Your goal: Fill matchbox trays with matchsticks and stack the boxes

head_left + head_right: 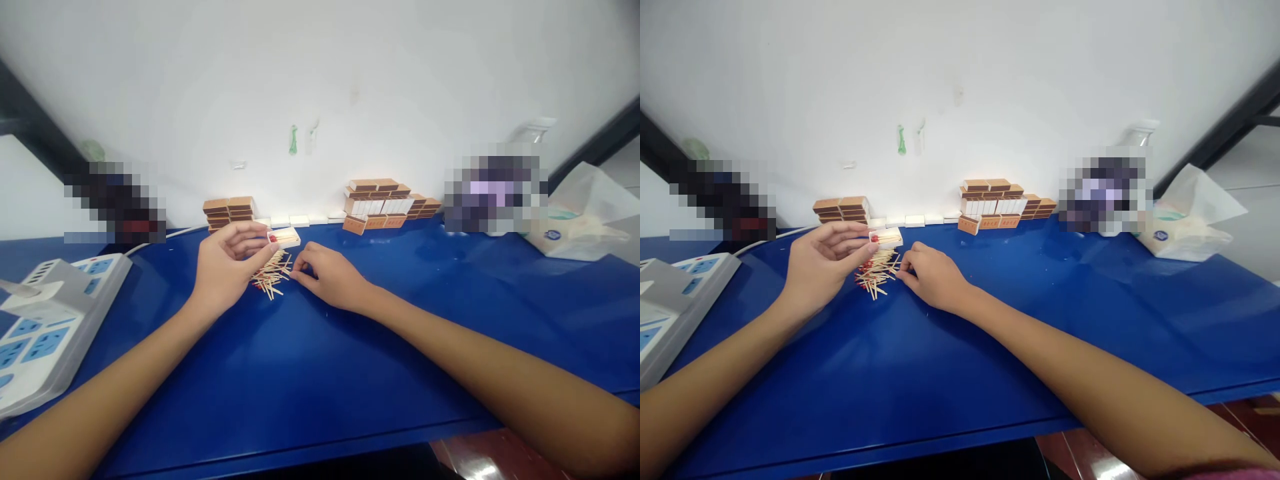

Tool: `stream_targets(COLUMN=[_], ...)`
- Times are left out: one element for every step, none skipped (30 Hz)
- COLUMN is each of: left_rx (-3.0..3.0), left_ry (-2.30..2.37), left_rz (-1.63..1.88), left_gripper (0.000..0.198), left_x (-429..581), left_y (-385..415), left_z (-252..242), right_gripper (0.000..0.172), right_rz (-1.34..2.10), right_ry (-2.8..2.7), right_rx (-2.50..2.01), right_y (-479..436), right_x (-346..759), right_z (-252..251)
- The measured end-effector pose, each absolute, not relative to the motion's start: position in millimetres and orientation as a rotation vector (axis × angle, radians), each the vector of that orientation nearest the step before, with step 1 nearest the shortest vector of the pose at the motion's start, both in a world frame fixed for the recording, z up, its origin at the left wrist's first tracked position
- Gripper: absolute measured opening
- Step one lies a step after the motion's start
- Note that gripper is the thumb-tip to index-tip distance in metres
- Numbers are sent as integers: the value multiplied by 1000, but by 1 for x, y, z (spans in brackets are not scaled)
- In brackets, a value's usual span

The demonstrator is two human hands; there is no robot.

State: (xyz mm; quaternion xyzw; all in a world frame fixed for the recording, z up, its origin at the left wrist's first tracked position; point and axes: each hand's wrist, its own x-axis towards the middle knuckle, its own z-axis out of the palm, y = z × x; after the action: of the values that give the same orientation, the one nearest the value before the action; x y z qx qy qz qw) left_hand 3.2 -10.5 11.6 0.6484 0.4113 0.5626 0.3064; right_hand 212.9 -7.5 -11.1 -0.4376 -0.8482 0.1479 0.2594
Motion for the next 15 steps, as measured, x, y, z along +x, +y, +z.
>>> stream_targets(left_rx=[1714,1708,1702,1697,1694,1692,1691,1690,1690,1691,1693,1699,1707,1716,1724], left_ry=[1087,1087,1087,1086,1083,1079,1077,1078,1084,1094,1105,1112,1115,1115,1114], left_rz=[1491,1494,1500,1507,1512,1518,1520,1517,1511,1504,1495,1485,1475,1463,1451], left_gripper=[40,40,40,41,41,42,42,43,43,43,43,43,43,43,42], left_x=[3,3,2,2,2,2,1,1,1,1,0,0,0,0,0], left_y=[-10,-10,-10,-9,-9,-9,-8,-8,-7,-7,-7,-7,-7,-8,-8], left_z=[12,13,13,14,14,14,15,14,14,14,13,12,12,11,11], right_gripper=[10,11,12,13,14,14,14,14,14,13,13,12,12,12,13], right_rz=[403,406,411,415,414,410,406,405,408,414,424,434,442,449,456], right_ry=[-2322,-2344,-2363,-2379,-2389,-2395,-2401,-2403,-2403,-2401,-2399,-2394,-2387,-2380,-2374], right_rx=[-1214,-1245,-1276,-1299,-1313,-1317,-1315,-1306,-1294,-1278,-1261,-1244,-1234,-1227,-1227], right_y=[-7,-8,-8,-9,-10,-11,-12,-12,-13,-12,-12,-11,-10,-9,-8], right_x=[214,215,217,220,222,224,226,228,229,229,230,230,231,232,233], right_z=[-9,-8,-6,-4,-3,-2,-2,-2,-3,-4,-5,-5,-6,-7,-7])
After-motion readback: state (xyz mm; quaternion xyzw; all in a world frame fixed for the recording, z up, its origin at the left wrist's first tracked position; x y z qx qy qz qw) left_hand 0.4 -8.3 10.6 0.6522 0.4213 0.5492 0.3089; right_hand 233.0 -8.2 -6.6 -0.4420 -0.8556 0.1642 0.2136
